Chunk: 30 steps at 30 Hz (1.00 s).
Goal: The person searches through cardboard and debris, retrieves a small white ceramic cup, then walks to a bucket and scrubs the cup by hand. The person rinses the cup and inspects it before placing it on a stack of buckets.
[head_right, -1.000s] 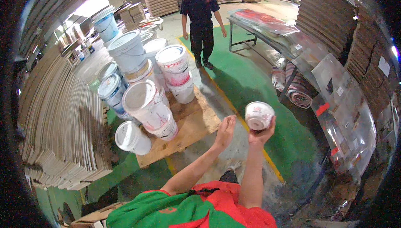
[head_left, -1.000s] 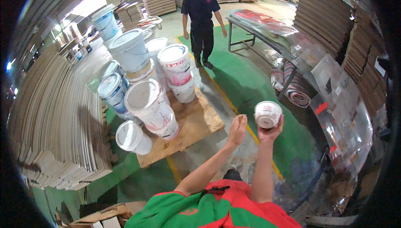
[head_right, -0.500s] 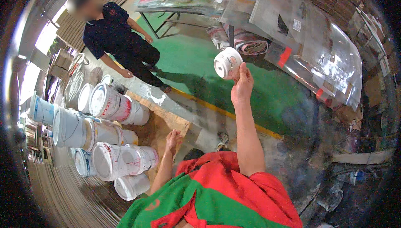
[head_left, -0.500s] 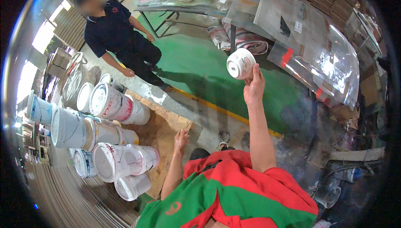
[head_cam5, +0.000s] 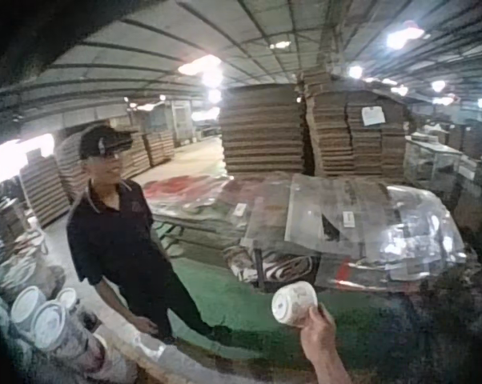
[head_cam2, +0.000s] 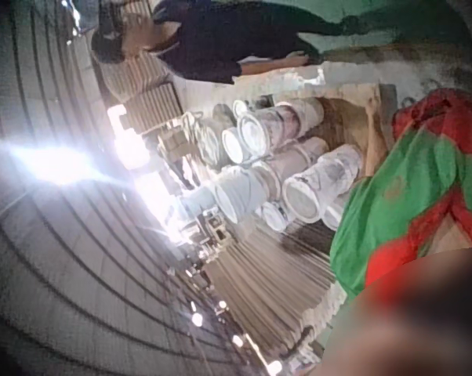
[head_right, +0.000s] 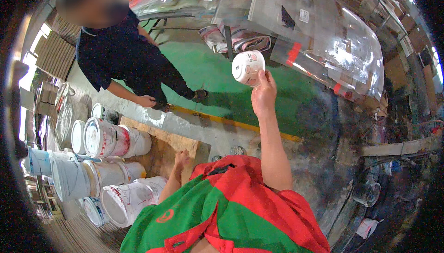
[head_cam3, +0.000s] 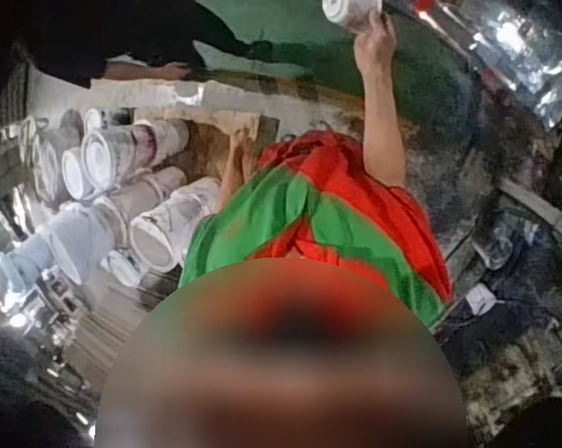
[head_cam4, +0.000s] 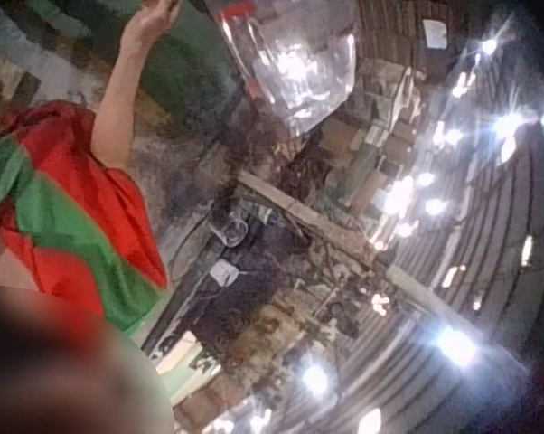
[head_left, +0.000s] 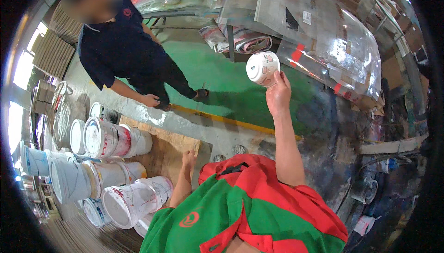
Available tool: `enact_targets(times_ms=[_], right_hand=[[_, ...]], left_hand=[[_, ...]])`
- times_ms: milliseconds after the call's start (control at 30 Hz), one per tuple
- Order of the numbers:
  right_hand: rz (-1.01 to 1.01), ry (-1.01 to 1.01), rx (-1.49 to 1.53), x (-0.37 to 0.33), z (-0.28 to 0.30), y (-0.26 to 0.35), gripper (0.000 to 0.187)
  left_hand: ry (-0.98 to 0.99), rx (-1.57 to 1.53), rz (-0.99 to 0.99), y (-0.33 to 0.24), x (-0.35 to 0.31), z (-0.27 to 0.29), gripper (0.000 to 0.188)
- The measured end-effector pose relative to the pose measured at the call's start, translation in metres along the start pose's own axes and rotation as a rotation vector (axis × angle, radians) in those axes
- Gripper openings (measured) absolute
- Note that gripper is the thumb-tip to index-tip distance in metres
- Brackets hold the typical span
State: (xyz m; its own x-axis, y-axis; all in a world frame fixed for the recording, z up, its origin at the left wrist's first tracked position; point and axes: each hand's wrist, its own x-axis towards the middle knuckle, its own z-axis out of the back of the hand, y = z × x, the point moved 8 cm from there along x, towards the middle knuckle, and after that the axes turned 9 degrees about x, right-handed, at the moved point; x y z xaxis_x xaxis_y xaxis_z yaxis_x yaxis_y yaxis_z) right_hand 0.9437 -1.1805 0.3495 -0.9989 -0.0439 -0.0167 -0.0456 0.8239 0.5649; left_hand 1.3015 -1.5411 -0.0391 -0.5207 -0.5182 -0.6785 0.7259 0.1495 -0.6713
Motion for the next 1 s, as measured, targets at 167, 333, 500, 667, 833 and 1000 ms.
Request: enact_targets(times_ms=[167,333,500,667,833,1000], right_hand=[[0.019,0.015,0.003,0.002,-0.002,0.004,0.023],[0.088,0.138,-0.091,-0.005,-0.013,0.01,0.033],[0.097,-0.049,-0.243,-0.02,0.0,0.015,0.03],[0.148,-0.178,-0.437,-0.054,0.018,0.029,0.027],[0.203,-0.285,-0.331,-0.094,0.028,0.04,0.028],[0.287,-0.337,-0.275,-0.141,0.025,0.064,0.028]], left_hand=[[0.18,0.051,0.008,0.041,0.04,-0.006,0.043],[0.028,0.506,-0.201,-0.025,0.034,-0.034,0.042],[0.181,0.557,-0.589,-0.198,-0.057,-0.099,0.037],[0.524,0.448,-0.836,-0.331,-0.161,-0.169,0.045],[0.581,0.463,-1.148,-0.393,-0.242,-0.218,0.078],[0.767,0.33,-1.031,-0.395,-0.277,-0.231,0.103]])
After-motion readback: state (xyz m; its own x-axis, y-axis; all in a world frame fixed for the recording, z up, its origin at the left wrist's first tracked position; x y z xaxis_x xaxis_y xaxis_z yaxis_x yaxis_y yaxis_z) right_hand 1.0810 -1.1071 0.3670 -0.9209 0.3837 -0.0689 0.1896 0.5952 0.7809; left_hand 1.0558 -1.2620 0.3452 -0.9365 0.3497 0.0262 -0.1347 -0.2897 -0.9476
